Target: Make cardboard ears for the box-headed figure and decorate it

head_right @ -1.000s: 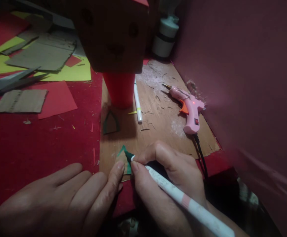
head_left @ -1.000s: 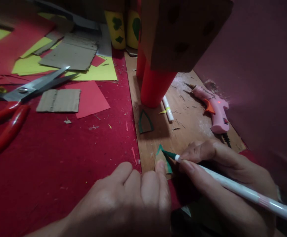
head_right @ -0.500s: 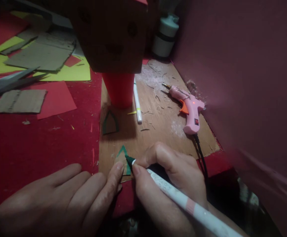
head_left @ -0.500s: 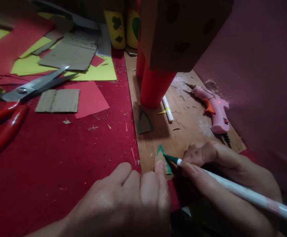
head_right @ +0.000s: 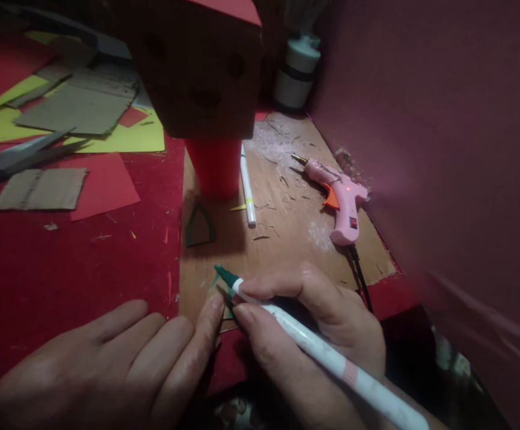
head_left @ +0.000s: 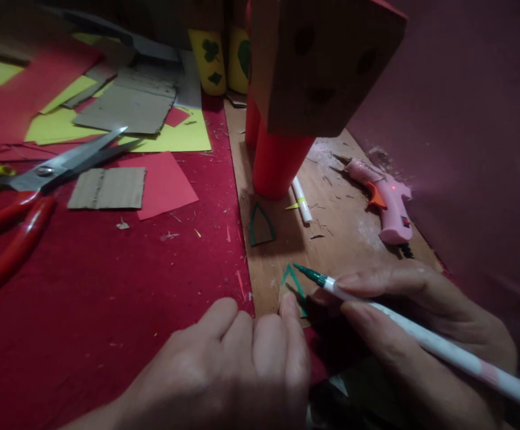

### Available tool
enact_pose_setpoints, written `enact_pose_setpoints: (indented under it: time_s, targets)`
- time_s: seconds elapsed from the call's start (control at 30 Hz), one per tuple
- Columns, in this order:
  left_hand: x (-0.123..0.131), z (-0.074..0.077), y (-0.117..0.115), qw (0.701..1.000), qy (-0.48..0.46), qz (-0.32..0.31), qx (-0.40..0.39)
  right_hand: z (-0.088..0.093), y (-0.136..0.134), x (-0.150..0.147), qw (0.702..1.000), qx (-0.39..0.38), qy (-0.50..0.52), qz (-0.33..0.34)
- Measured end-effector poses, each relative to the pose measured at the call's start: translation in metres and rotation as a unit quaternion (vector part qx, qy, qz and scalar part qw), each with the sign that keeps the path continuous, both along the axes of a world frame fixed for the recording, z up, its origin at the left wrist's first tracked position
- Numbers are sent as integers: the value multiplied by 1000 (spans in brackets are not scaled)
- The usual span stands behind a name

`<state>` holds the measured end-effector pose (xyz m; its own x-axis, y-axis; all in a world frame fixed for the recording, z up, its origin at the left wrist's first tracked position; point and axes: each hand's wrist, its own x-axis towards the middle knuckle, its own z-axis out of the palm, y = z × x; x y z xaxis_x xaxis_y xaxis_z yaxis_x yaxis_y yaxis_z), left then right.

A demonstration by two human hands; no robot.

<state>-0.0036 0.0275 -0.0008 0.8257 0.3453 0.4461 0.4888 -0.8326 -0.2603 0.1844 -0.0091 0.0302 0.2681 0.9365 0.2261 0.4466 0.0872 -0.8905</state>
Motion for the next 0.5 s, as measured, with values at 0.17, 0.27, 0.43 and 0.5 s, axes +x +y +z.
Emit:
enact_pose_setpoints:
  time_s: [0.17,0.27,0.43,0.5]
  targets:
    - [3,3,0,1000,4,3,-5,-5,2,7,999,-5,-11,30]
    - [4,3,0,1000,-1,7,5,-2,5,8,998,-7,-7,59]
    - [4,0,-3,1000,-15,12,11,8,5,4,997,-54,-16,43]
    - [4,0,-4,1000,-12,17,8,9,4,3,997,-55,-20,45]
